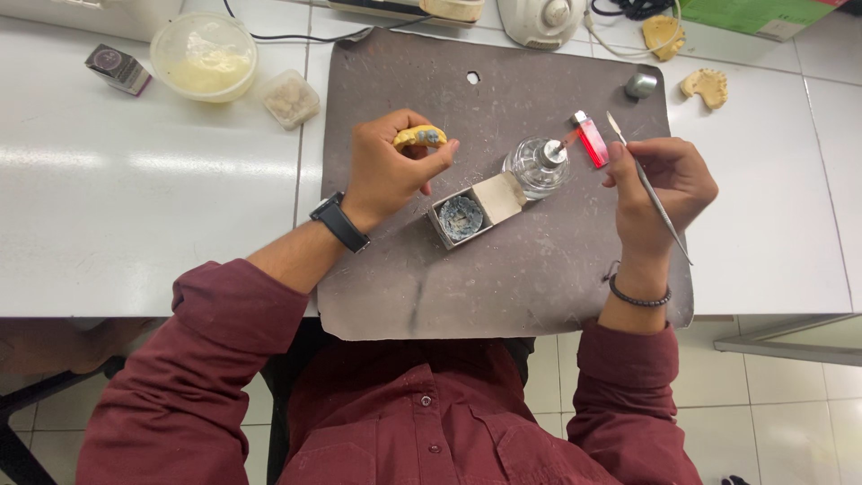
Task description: The person holds a dental impression model with a partial denture and uses a heated wax spatula to apply and shape wax on the denture teeth, repeatedly warming the tool over an alcohol lamp and dipping into a wax container. They occasionally press and adjust the wax by hand and turn the model to work on different areas.
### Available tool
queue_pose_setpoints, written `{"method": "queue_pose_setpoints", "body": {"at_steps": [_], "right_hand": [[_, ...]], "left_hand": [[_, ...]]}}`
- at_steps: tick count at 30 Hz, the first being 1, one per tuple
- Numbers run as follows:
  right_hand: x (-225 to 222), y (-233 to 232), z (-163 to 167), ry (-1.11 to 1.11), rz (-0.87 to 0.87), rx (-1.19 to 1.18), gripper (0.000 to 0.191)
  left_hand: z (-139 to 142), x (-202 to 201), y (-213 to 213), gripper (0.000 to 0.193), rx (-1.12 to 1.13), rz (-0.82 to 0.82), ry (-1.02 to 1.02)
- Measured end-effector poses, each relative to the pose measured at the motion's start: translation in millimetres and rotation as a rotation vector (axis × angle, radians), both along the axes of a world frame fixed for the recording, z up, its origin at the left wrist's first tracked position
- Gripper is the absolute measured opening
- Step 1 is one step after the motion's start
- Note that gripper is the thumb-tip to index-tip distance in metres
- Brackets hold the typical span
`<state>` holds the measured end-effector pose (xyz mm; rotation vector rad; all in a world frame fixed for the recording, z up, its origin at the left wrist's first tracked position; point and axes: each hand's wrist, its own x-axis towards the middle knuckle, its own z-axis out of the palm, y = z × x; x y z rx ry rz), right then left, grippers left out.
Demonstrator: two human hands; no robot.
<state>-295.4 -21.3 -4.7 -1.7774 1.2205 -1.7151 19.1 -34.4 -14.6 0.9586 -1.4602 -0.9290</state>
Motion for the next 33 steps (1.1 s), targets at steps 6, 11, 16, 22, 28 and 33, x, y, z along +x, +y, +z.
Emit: {"method": "queue_pose_setpoints", "body": {"at_steps": [6,11,16,22,28,33], "right_hand": [[-4.2,-6.6,-27.2,-0.024,-0.013,0.015,0.019],[6.0,-4.9,-25.0,0.167,0.015,-0.087,0.021],[11.7,-2.7,-18.5,0.232,0.014,-0.099,0.021],[13.3,-2.3,-17.2,0.269,0.016,-0.1,0.02],[10.7,-1.4,-19.6,0.259,0.036,-0.102,0.019],[11.4,-2.5,-18.6,0.271,0.045,-0.11,0.019]], "left_hand": [[-6.1,3.6,-2.3,0.021,0.08,-0.027,0.107],[-5.2,5.9,-4.4,0.022,0.097,-0.013,0.094],[-6.0,6.4,-5.2,0.021,0.083,-0.022,0.074],[-6.8,5.6,-4.5,0.022,0.084,-0.035,0.069],[-4.8,3.9,-3.4,0.023,0.134,-0.026,0.081],[-3.9,4.5,-3.2,0.022,0.141,-0.029,0.066]]}}
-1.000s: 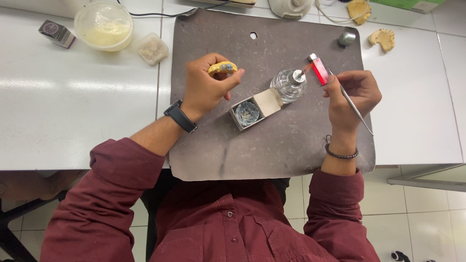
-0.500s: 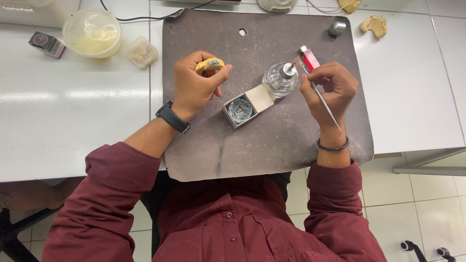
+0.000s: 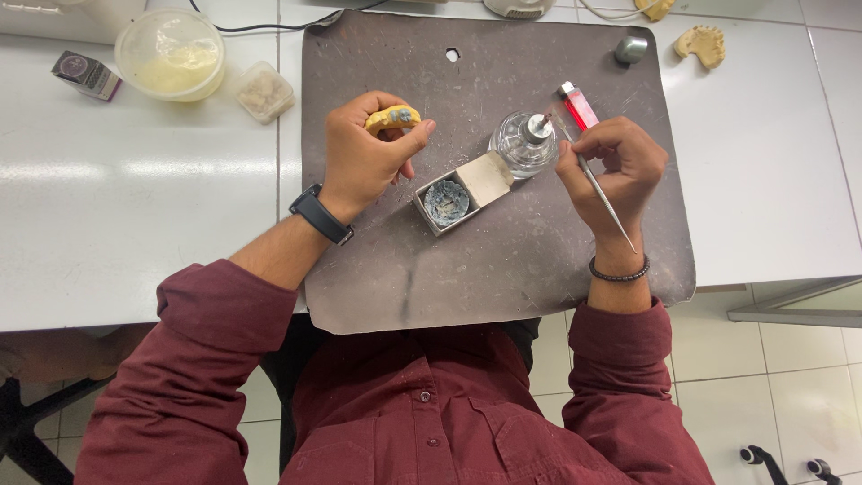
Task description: The person holds a dental impression model with a partial denture and uses a heated wax spatula to apply and shape wax on the denture teeth, repeatedly warming the tool over an alcohol lamp and dipping into a wax container. They occasionally press and adjust the wax by hand and turn the model to work on different areas.
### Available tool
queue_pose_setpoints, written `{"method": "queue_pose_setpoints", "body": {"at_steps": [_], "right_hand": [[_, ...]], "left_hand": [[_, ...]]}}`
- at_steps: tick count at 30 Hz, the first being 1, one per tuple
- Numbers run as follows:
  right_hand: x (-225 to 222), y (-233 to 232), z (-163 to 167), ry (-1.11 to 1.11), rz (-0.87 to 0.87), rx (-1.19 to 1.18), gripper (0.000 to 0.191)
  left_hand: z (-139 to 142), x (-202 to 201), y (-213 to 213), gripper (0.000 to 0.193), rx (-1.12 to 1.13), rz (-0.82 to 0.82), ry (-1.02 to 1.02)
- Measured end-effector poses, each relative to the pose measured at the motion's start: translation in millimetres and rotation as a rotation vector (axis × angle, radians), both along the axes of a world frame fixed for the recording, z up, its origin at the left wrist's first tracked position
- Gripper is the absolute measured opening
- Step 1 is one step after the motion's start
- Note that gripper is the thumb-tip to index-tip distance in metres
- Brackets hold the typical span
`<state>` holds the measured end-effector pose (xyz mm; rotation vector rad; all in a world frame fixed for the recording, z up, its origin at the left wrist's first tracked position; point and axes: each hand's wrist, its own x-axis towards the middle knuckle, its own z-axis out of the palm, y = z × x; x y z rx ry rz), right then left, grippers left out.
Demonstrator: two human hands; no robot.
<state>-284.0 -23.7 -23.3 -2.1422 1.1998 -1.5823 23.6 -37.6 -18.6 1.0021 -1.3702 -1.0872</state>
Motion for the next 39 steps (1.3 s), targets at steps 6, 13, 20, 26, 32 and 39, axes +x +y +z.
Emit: {"method": "queue_pose_setpoints", "body": {"at_steps": [6,13,20,26,32,39], "right_hand": [[1.5,0.7,0.7,0.029,-0.034,-0.015,0.018],[-1.5,-1.6,-3.8,0.041,-0.033,-0.014,0.018],[4.6,5.7,10.9,-0.17,-0.053,0.08,0.016],[12.7,54.8,88.7,-0.326,0.152,0.064,0.013],[65.3,50.3,106.9,-0.088,0.276,0.081,0.013],[136.6,9.1,46.1,-0.195,0.386,0.18,0.013]], "left_hand": [[0.6,-0.3,0.0,0.022,-0.006,0.006,-0.008],[-2.6,0.1,-1.2,0.022,-0.028,-0.001,-0.043],[-2.3,-3.2,-0.5,0.021,-0.071,0.015,-0.059],[-1.5,-4.6,1.1,0.018,-0.168,0.071,-0.103],[-1.8,-6.7,1.3,0.018,-0.231,0.098,-0.125],[-1.0,-6.4,0.3,0.016,-0.245,0.161,-0.129]]}}
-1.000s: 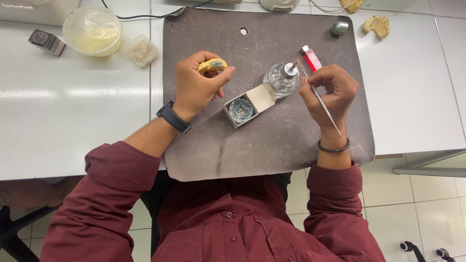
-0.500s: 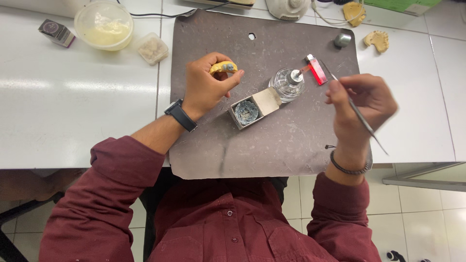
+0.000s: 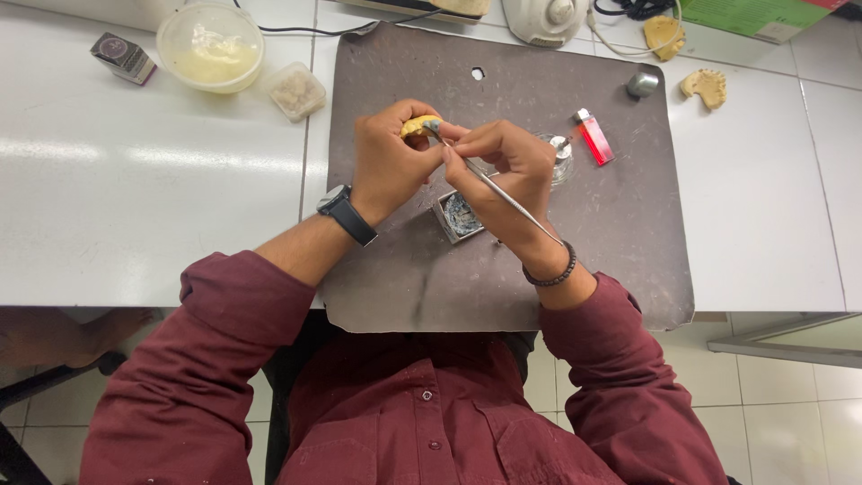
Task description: The person holds a dental impression model with a partial denture and uses a heated wax spatula to apply and shape wax on the denture teeth, repeatedly warming the tool over an alcohol lamp and dipping into a wax container. They occasionally press and adjust the wax by hand and turn the model to work on different areas.
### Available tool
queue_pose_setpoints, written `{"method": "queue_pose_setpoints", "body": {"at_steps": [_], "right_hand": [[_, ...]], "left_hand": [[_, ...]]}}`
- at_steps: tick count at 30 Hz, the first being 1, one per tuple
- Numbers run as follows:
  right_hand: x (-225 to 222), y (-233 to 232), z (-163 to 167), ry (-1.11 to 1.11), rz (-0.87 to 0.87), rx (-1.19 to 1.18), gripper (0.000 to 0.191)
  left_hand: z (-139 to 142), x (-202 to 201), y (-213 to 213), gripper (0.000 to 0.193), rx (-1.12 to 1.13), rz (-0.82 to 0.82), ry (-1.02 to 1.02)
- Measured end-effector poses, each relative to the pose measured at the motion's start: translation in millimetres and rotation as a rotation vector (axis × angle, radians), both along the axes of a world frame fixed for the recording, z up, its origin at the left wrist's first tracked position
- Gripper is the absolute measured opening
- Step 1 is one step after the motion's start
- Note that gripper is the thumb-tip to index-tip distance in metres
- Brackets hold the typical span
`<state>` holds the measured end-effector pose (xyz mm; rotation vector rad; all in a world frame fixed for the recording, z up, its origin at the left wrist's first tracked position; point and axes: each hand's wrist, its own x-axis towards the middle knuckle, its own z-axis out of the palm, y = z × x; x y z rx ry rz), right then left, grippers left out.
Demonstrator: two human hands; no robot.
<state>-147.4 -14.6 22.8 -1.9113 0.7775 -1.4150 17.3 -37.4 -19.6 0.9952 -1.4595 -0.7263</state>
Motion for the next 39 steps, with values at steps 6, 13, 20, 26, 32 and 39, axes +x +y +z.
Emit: {"method": "queue_pose_setpoints", "body": {"at_steps": [6,13,20,26,32,39], "right_hand": [[-2.6,-6.0,-15.0,-0.036,-0.018,0.009,0.014],[-0.3,-0.1,-13.3,0.082,-0.089,-0.141,0.016],[3.5,1.3,-9.4,0.133,-0.141,-0.204,0.015],[3.7,0.9,-8.5,0.132,-0.12,-0.216,0.015],[1.7,-0.6,-9.5,0.104,-0.107,-0.205,0.014],[-62.8,7.4,10.1,-0.414,-0.208,0.042,0.025]], "left_hand": [[-2.1,-1.1,-0.3,0.016,-0.021,0.05,-0.054],[-7.4,-1.1,-1.3,0.014,-0.126,0.084,-0.105],[-6.2,-0.4,-1.4,0.016,-0.176,0.071,-0.114],[-5.6,0.7,-0.8,0.018,-0.181,0.092,-0.143],[-7.8,0.1,-1.4,0.013,-0.178,0.082,-0.131],[-3.6,1.5,1.1,0.016,-0.162,0.118,-0.162]]}}
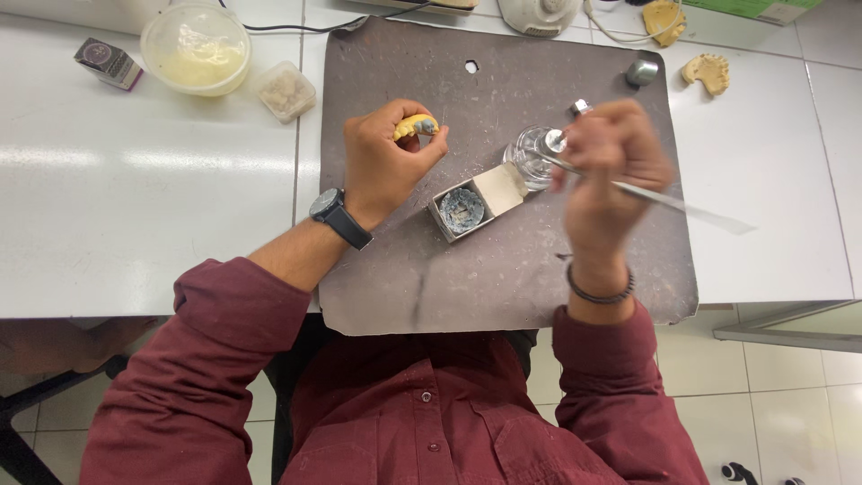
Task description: The person holds a dental impression model with a partial denture and uses a heated wax spatula to apply and shape wax on the denture teeth, repeatedly warming the tool over an alcohol lamp and dipping into a wax container. They occasionally press and adjust the wax by hand and turn the model to work on different areas.
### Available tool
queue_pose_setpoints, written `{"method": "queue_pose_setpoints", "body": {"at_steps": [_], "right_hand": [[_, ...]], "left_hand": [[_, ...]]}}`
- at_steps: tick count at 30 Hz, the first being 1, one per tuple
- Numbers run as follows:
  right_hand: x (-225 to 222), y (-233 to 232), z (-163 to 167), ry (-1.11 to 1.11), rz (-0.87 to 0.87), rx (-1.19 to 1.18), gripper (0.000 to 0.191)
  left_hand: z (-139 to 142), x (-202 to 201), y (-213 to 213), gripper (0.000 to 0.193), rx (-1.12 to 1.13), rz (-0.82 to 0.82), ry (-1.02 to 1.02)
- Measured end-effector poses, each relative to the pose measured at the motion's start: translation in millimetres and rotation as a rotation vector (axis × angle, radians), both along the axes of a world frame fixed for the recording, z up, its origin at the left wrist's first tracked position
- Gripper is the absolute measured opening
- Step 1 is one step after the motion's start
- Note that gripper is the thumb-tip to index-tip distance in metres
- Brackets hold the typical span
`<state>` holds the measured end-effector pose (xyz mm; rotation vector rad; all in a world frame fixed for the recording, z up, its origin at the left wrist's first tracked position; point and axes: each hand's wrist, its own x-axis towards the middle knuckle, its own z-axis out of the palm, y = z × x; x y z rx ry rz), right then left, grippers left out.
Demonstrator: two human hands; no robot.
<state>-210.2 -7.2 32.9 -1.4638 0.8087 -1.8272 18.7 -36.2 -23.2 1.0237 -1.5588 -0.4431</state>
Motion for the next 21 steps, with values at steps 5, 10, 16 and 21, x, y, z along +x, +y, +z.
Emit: {"method": "queue_pose_setpoints", "body": {"at_steps": [5,10,16,21], "right_hand": [[-79.5,1.0,2.4,0.138,-0.15,0.359,0.016],[-111.8,-18.3,-33.2,0.932,-0.289,0.667,0.046],[-131.4,-18.4,-35.2,1.182,-0.398,0.406,0.036],[-121.2,-17.0,-27.4,1.3,-0.354,0.568,0.029]], "left_hand": [[0.4,-0.9,0.6,0.017,0.006,-0.009,0.009],[0.4,0.5,0.4,0.017,-0.023,-0.041,0.005],[2.3,2.0,0.7,0.014,0.148,-0.155,0.119],[3.8,2.4,0.8,0.014,0.132,-0.178,0.099]]}}
